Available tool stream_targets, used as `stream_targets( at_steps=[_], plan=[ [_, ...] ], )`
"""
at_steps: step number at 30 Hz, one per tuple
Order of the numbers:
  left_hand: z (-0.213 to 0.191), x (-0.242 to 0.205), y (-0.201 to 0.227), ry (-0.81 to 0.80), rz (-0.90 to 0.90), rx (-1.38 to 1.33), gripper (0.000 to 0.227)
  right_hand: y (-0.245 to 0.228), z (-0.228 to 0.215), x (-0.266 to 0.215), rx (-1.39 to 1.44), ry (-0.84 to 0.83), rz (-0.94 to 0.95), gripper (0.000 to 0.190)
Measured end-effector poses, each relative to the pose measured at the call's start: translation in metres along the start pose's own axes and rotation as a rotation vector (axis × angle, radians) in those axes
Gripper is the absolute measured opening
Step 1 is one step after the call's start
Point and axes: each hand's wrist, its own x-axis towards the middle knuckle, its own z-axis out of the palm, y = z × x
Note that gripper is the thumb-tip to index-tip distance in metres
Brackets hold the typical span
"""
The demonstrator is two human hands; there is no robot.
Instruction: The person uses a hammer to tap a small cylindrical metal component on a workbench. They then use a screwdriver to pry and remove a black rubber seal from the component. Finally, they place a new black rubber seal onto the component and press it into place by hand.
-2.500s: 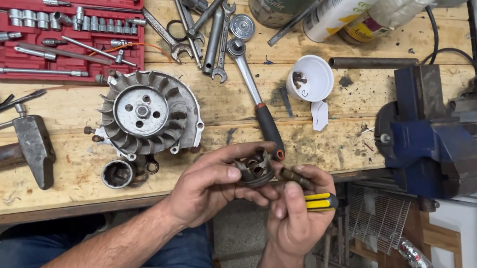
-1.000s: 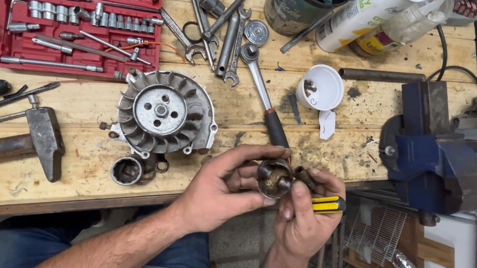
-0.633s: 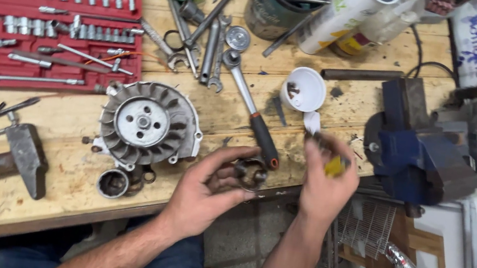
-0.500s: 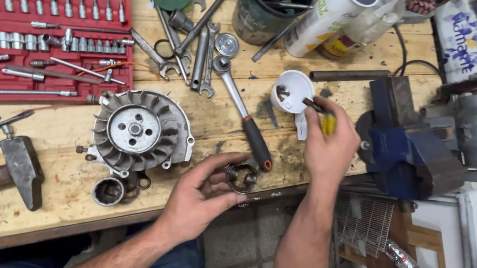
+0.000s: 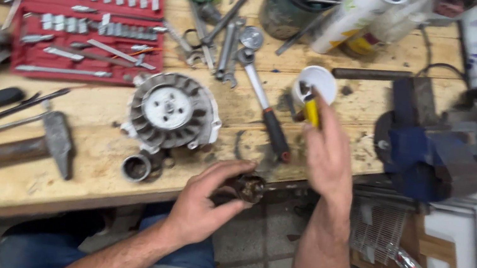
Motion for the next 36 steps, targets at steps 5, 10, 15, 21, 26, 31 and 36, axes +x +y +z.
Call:
stream_targets(
  at_steps=[5,10,15,21,26,31,36],
  plan=[
    [-0.02,-0.018,0.012,0.069,0.212,0.235,0.052,0.009,0.063,-0.012,-0.139,-0.132,-0.237,0.057],
    [-0.043,-0.048,0.012,0.181,0.312,0.323,0.05,0.031,0.122,-0.005,-0.36,0.073,-0.266,0.064],
    [-0.09,-0.085,0.024,0.353,0.38,0.546,0.056,0.033,0.131,0.002,-0.491,0.179,-0.39,0.063],
    [-0.142,-0.107,0.038,0.67,0.27,0.569,0.058,0.03,0.128,-0.017,-0.537,0.196,-0.39,0.049],
    [-0.142,-0.129,0.033,0.718,0.174,0.327,0.058,-0.016,0.147,-0.072,-0.333,0.226,-0.386,0.051],
    [-0.146,-0.148,0.04,0.721,0.154,0.279,0.061,-0.049,0.209,-0.097,-0.098,0.24,-0.307,0.062],
    [-0.143,-0.151,0.066,0.63,-0.06,0.291,0.06,-0.064,0.233,-0.087,-0.327,0.359,-0.187,0.06]
  ],
)
